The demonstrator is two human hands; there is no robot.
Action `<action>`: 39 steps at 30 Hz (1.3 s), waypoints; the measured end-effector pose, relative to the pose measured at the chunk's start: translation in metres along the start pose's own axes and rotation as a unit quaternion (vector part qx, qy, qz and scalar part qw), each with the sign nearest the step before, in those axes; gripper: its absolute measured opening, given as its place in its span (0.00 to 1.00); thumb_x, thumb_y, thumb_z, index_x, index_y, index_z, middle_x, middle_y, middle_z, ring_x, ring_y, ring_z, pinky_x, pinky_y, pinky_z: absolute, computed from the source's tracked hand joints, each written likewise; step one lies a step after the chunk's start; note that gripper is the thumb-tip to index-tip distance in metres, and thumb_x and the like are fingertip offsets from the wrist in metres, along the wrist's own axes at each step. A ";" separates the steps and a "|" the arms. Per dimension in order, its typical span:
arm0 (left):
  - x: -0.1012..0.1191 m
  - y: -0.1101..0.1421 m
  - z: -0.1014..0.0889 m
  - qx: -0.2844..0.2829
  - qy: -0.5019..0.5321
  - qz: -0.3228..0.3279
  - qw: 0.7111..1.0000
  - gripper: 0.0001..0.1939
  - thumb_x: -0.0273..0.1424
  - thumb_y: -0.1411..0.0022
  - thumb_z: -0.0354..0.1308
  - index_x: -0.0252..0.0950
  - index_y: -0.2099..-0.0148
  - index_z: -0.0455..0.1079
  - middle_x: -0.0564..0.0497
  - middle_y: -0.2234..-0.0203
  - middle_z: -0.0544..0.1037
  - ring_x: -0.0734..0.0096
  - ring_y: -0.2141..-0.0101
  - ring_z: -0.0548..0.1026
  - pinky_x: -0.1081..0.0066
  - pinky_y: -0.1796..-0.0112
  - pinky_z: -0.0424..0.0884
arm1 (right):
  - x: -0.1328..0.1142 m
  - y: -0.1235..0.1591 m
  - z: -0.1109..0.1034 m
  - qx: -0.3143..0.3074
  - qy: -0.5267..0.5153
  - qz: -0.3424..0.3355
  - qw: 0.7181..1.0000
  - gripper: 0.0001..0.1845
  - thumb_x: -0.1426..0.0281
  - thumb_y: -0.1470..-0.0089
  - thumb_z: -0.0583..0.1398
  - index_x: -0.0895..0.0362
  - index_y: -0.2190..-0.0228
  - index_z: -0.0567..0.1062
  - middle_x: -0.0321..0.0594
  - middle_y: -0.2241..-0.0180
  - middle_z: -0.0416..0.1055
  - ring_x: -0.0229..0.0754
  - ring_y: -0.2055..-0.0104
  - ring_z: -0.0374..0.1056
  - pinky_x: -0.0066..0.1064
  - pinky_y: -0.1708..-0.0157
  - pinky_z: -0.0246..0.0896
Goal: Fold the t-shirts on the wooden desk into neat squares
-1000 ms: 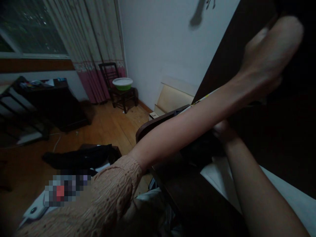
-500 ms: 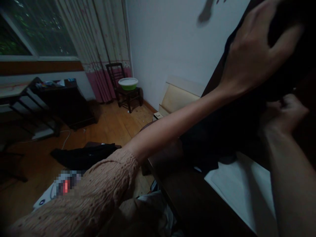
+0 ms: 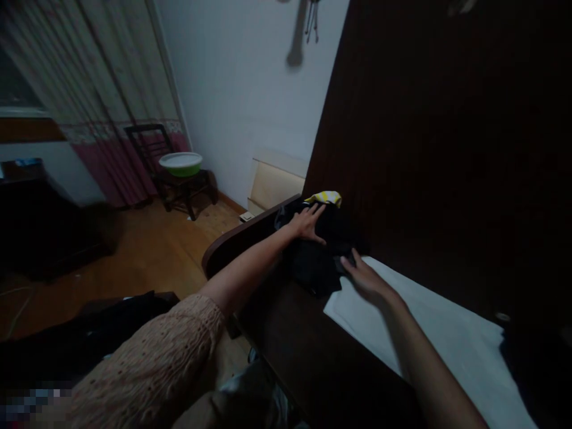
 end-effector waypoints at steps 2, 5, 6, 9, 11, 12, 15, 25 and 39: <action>-0.007 -0.005 -0.003 0.006 -0.011 0.014 1.000 0.50 0.42 0.43 0.62 0.37 0.27 0.39 0.38 0.34 0.58 0.48 0.40 0.64 0.54 0.44 0.65 | 0.022 0.026 -0.002 -0.031 0.030 0.006 0.999 0.44 0.48 0.46 0.53 0.58 0.35 0.54 0.53 0.35 0.57 0.54 0.35 0.57 0.41 0.39 0.55; -0.008 -0.007 -0.006 0.028 -0.053 -0.022 0.998 0.44 0.37 0.39 0.59 0.39 0.28 0.41 0.39 0.35 0.61 0.52 0.41 0.64 0.57 0.46 0.66 | 0.052 0.075 -0.021 -0.087 0.144 0.091 0.981 0.47 0.50 0.53 0.61 0.64 0.38 0.62 0.56 0.36 0.58 0.58 0.35 0.55 0.42 0.37 0.52; -0.005 -0.007 -0.007 0.029 -0.066 -0.034 0.997 0.44 0.38 0.39 0.59 0.40 0.28 0.41 0.39 0.35 0.60 0.51 0.40 0.63 0.54 0.45 0.66 | 0.058 0.092 -0.027 -0.104 0.184 0.115 0.971 0.44 0.52 0.54 0.63 0.64 0.41 0.66 0.57 0.38 0.61 0.59 0.36 0.58 0.43 0.38 0.54; 0.009 -0.003 -0.015 0.025 -0.092 -0.049 0.994 0.47 0.42 0.43 0.63 0.39 0.28 0.44 0.36 0.35 0.59 0.42 0.38 0.58 0.43 0.44 0.59 | 0.058 0.133 -0.035 -0.084 0.281 0.134 0.947 0.26 0.60 0.48 0.61 0.58 0.49 0.74 0.52 0.46 0.71 0.55 0.44 0.67 0.41 0.47 0.63; 0.024 0.002 -0.024 0.044 -0.120 -0.060 0.990 0.49 0.43 0.44 0.63 0.35 0.28 0.45 0.32 0.34 0.56 0.36 0.37 0.54 0.39 0.43 0.54 | 0.046 0.149 -0.032 -0.036 0.340 0.142 0.929 0.16 0.65 0.40 0.55 0.57 0.55 0.76 0.51 0.54 0.76 0.52 0.50 0.72 0.38 0.56 0.66; 0.033 0.006 -0.028 0.065 -0.137 -0.057 0.987 0.49 0.42 0.44 0.63 0.32 0.28 0.44 0.30 0.33 0.54 0.34 0.36 0.52 0.38 0.43 0.52 | 0.040 0.153 -0.030 -0.019 0.366 0.148 0.919 0.15 0.67 0.38 0.52 0.56 0.58 0.77 0.51 0.57 0.77 0.51 0.53 0.73 0.37 0.59 0.66; 0.066 0.025 -0.024 0.125 -0.153 0.094 0.976 0.46 0.38 0.43 0.60 0.32 0.28 0.45 0.33 0.31 0.47 0.37 0.34 0.47 0.42 0.40 0.49 | 0.023 0.156 -0.029 0.013 0.405 0.143 0.903 0.16 0.70 0.36 0.49 0.57 0.61 0.76 0.50 0.61 0.77 0.50 0.57 0.74 0.34 0.63 0.63; 0.034 0.047 0.033 0.015 -0.143 0.321 0.936 0.26 0.22 0.43 0.54 0.47 0.44 0.70 0.54 0.38 0.67 0.61 0.34 0.55 0.42 0.36 0.39 | -0.040 0.141 -0.138 0.216 0.386 0.162 0.882 0.13 0.67 0.36 0.49 0.56 0.59 0.72 0.55 0.58 0.75 0.56 0.60 0.74 0.39 0.67 0.61; 0.216 0.087 -0.043 -0.013 0.269 0.197 0.943 0.31 0.58 0.44 0.55 0.38 0.51 0.71 0.45 0.59 0.80 0.57 0.58 0.77 0.63 0.59 0.72 | -0.182 0.080 -0.255 0.491 0.205 0.000 0.847 0.08 0.67 0.36 0.50 0.51 0.66 0.67 0.46 0.60 0.73 0.49 0.54 0.67 0.41 0.53 0.58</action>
Point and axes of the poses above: each hand's wrist, its own y-axis away from the middle knuckle, its own z-axis out of the palm, x = y × z, the point moved 2 cm from there along -y, towards the middle knuckle
